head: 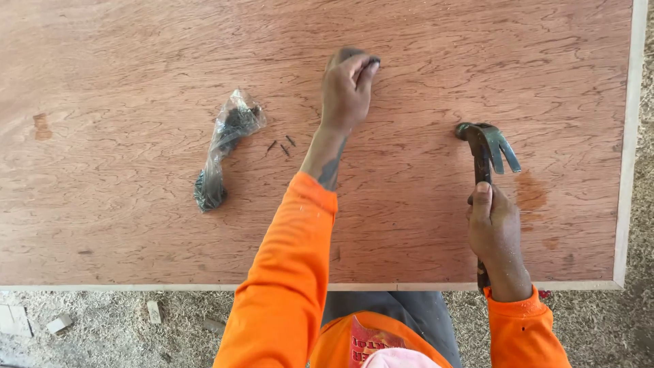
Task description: Hammering nails into a plywood board to assemble furniture.
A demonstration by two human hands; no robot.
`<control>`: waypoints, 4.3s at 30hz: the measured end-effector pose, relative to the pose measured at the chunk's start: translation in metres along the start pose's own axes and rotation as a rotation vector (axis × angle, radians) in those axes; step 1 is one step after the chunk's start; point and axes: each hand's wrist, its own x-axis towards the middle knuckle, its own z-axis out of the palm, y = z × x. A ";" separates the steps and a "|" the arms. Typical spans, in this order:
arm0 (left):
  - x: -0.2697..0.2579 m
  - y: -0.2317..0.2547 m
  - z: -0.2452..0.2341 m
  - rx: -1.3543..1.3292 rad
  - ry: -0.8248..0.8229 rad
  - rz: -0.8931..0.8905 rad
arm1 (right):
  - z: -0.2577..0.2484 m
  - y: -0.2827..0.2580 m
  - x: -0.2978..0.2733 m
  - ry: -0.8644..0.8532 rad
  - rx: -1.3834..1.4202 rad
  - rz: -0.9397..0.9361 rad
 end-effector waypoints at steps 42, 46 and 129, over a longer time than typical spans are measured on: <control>0.010 -0.010 0.011 0.065 0.134 0.118 | 0.034 -0.131 0.063 -0.025 0.083 -0.448; -0.004 -0.010 0.010 -0.120 0.199 0.049 | 0.045 -0.115 0.041 0.062 0.624 -0.399; -0.121 0.032 0.000 0.150 0.054 0.082 | 0.000 0.071 -0.126 0.076 0.108 0.063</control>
